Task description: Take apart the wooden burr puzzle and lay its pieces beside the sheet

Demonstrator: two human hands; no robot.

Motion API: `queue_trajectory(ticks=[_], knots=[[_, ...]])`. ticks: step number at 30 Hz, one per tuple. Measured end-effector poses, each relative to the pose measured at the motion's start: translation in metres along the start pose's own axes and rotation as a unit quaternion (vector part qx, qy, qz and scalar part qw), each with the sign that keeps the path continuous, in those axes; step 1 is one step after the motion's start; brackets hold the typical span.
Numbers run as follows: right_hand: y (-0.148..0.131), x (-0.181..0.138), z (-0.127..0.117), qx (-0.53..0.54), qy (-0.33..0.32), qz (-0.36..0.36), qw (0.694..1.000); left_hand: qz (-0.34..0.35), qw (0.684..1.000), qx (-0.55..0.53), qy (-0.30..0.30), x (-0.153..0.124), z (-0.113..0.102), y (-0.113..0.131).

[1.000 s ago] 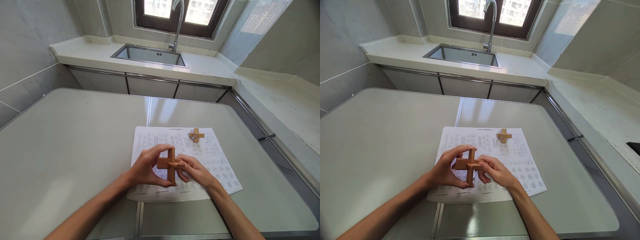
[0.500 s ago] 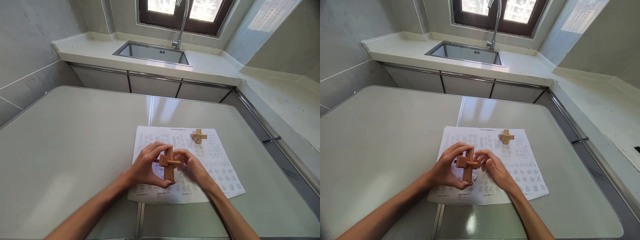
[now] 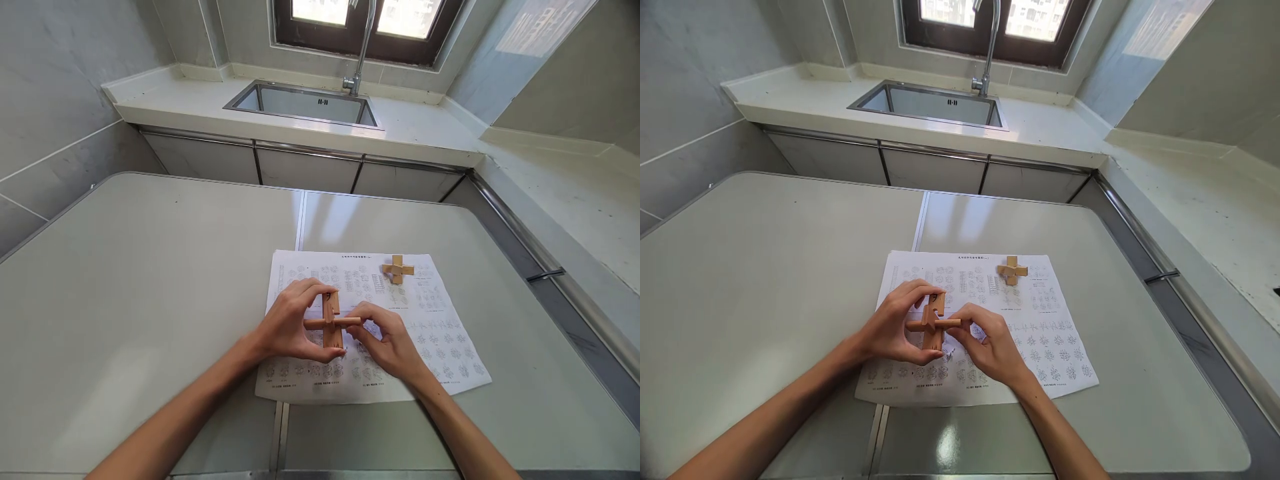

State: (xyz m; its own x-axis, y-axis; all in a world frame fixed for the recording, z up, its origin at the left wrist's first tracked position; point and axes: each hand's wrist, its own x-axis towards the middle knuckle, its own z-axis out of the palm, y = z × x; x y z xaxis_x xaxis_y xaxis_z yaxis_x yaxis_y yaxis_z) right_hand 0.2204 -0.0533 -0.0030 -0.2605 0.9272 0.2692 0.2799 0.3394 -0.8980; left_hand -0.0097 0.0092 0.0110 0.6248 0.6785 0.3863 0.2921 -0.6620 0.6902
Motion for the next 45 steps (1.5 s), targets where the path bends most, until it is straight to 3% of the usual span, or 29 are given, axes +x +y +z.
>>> queue_trajectory(ticks=[10,19,26,31,35,45], knots=[[0.005,0.001,-0.001,0.054,0.003,0.047,0.997,0.071,0.993,0.077,0.058,-0.005,0.003,-0.004],[0.007,-0.003,0.014,0.048,-0.038,0.035,0.998,0.184,0.956,0.216,0.079,-0.006,0.011,0.002],[0.014,0.003,0.004,0.113,0.016,0.033,0.993,0.094,0.963,0.23,0.104,-0.009,0.004,-0.01],[0.019,0.005,0.004,-0.012,0.103,0.049,0.993,-0.006,0.972,0.171,0.159,-0.005,0.001,-0.011],[0.022,0.004,0.008,-0.121,0.069,0.048,0.989,-0.034,0.979,0.127,0.157,-0.005,0.002,-0.011],[0.022,0.007,0.008,-0.245,-0.013,-0.056,0.968,0.001,0.983,0.128,0.133,-0.007,0.005,-0.011]])
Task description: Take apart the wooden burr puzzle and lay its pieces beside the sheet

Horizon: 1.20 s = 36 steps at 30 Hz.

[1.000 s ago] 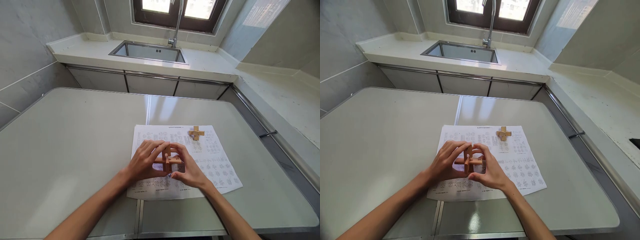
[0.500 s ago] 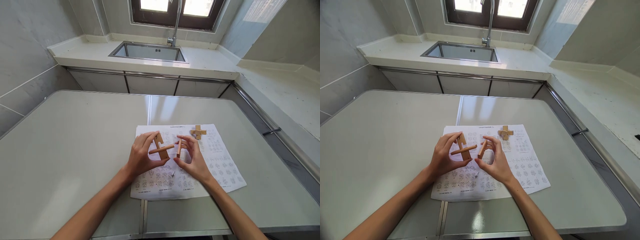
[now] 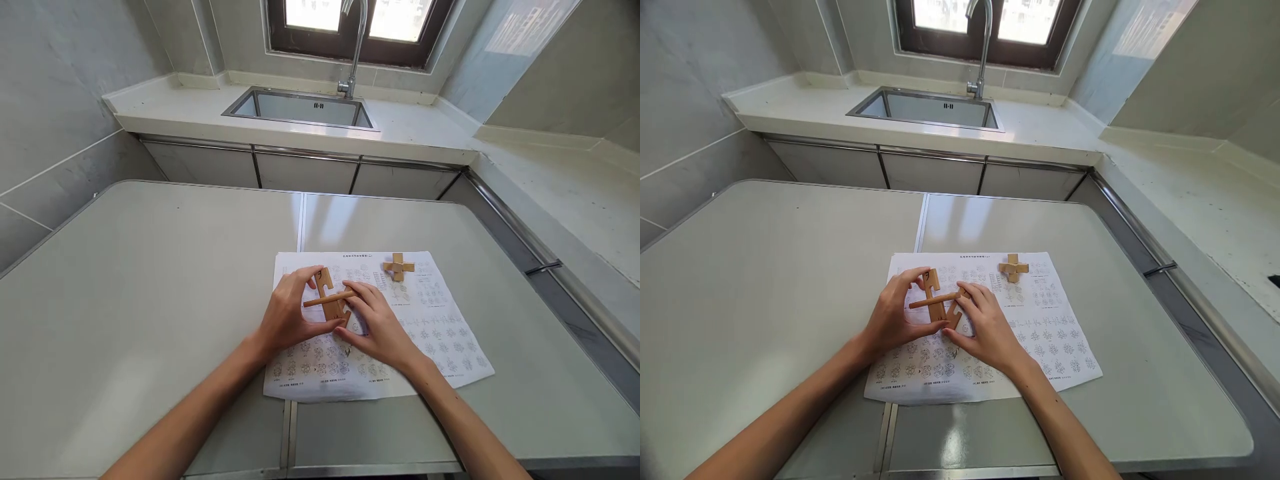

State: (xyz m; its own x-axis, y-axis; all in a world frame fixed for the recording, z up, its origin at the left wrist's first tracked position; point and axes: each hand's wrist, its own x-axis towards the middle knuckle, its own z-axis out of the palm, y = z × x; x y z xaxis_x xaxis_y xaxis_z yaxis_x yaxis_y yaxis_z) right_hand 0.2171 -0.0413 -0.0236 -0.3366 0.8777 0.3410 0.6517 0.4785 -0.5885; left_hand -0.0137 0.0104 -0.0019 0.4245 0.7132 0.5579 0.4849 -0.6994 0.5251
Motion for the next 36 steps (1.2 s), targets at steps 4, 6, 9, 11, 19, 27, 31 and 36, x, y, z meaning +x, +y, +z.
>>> queue_trajectory(ticks=[4,6,9,11,19,27,31,36], knots=[[0.0,0.0,0.0,0.006,-0.002,-0.001,1.0,0.008,1.0,0.003,-0.015,0.0,-0.001,0.001],[-0.001,0.0,-0.002,0.036,0.005,0.007,0.999,0.006,1.0,0.002,-0.021,0.0,-0.002,0.001],[-0.004,0.002,-0.007,0.104,0.043,0.015,0.994,0.002,1.0,-0.001,-0.024,0.0,-0.002,0.001],[-0.006,0.002,-0.01,0.148,0.068,0.019,0.987,0.0,1.0,-0.005,-0.029,-0.001,-0.001,0.0],[-0.011,0.0,-0.013,0.229,0.062,0.062,0.97,-0.008,0.994,-0.058,-0.089,-0.001,-0.002,0.003],[-0.011,-0.001,-0.012,0.266,0.038,0.058,0.962,-0.021,0.99,-0.104,-0.09,0.004,-0.006,0.004],[-0.014,0.0,-0.014,0.287,0.036,0.068,0.955,0.004,0.99,-0.107,-0.093,0.002,-0.006,0.007],[-0.013,0.0,-0.015,0.305,0.028,0.08,0.949,0.007,0.984,-0.127,-0.124,0.001,-0.008,0.011]])
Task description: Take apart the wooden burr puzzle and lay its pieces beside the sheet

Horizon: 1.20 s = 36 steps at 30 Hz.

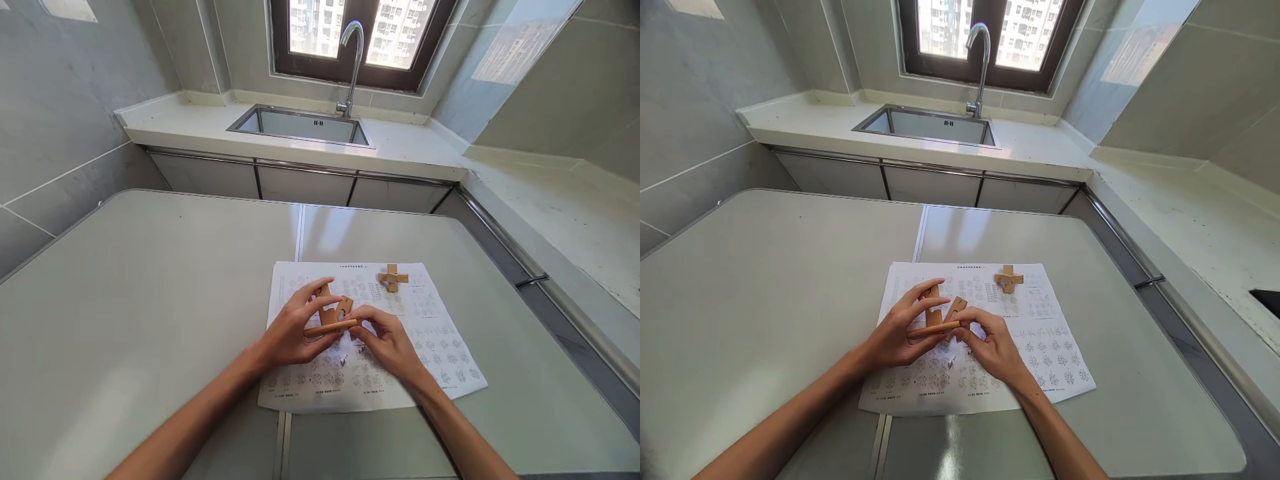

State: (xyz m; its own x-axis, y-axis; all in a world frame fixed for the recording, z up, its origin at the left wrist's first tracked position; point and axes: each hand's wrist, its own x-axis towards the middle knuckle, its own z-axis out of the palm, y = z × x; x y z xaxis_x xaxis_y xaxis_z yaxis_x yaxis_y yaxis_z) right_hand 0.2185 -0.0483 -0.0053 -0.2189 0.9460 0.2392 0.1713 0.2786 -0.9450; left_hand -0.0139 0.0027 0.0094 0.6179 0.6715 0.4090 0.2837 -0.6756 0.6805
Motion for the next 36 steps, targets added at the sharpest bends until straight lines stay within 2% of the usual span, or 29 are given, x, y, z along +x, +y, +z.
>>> queue_trajectory(ticks=[7,12,17,20,23,29,32,36], knots=[[0.002,-0.002,-0.002,0.01,-0.007,0.028,1.0,0.007,1.0,-0.003,-0.025,0.001,-0.003,0.001],[0.002,-0.002,0.0,0.067,0.0,0.055,0.996,0.018,0.999,0.022,-0.021,0.001,-0.005,0.0],[0.003,-0.003,-0.001,0.162,0.019,0.081,0.983,0.069,0.993,0.091,-0.006,-0.001,0.0,-0.007],[0.008,-0.004,-0.002,0.205,-0.004,0.092,0.974,0.116,0.981,0.156,0.022,-0.001,0.002,-0.011],[0.014,-0.005,-0.001,0.25,-0.019,0.101,0.963,0.158,0.967,0.198,0.024,0.0,0.0,-0.014],[0.017,-0.004,0.002,0.3,-0.016,0.131,0.945,0.179,0.953,0.243,0.013,0.003,-0.012,-0.024],[0.011,-0.004,-0.002,0.32,0.011,0.141,0.937,0.16,0.959,0.232,0.013,0.003,-0.019,-0.031],[0.005,-0.002,-0.009,0.301,0.096,0.138,0.939,0.108,0.973,0.201,0.039,0.003,-0.019,-0.03]])
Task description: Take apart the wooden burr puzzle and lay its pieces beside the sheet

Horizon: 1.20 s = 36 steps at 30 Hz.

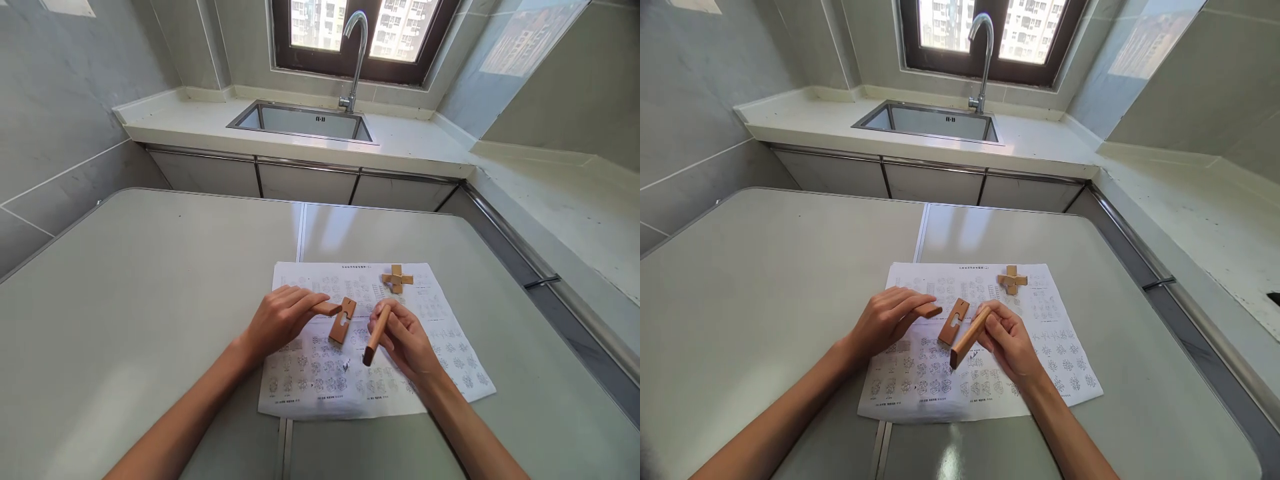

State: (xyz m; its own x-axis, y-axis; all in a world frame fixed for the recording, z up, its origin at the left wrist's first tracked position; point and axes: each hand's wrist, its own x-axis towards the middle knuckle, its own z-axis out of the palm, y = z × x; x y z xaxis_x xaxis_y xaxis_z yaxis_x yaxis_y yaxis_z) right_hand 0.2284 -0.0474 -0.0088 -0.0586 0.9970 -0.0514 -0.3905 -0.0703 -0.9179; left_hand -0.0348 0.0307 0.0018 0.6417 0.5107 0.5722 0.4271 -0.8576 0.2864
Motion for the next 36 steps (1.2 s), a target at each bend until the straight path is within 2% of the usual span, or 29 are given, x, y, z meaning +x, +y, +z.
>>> queue_trajectory(ticks=[3,6,10,14,20,29,33,36], knots=[[-0.001,0.004,0.001,-0.045,0.048,-0.017,0.998,-0.029,1.0,-0.001,-0.007,0.0,0.007,0.008],[0.003,0.007,0.002,-0.146,0.085,-0.018,0.985,-0.056,0.998,0.014,-0.029,-0.003,0.014,0.015],[0.007,0.007,0.003,-0.322,0.123,-0.023,0.938,-0.111,0.993,0.021,-0.04,-0.005,0.018,0.021],[0.009,0.007,0.003,-0.427,0.127,-0.062,0.893,-0.155,0.986,0.005,-0.06,-0.004,0.019,0.028],[0.015,0.008,-0.003,-0.503,0.126,-0.078,0.852,-0.185,0.981,0.013,-0.061,-0.003,0.021,0.034],[0.016,0.008,0.0,-0.602,0.137,-0.106,0.78,-0.172,0.983,0.038,-0.044,-0.003,0.026,0.032],[0.018,0.008,-0.001,-0.622,0.128,-0.114,0.764,-0.176,0.981,0.063,-0.044,-0.004,0.028,0.031],[0.019,0.008,-0.001,-0.622,0.124,-0.114,0.764,-0.183,0.979,0.072,-0.047,-0.004,0.028,0.031]])
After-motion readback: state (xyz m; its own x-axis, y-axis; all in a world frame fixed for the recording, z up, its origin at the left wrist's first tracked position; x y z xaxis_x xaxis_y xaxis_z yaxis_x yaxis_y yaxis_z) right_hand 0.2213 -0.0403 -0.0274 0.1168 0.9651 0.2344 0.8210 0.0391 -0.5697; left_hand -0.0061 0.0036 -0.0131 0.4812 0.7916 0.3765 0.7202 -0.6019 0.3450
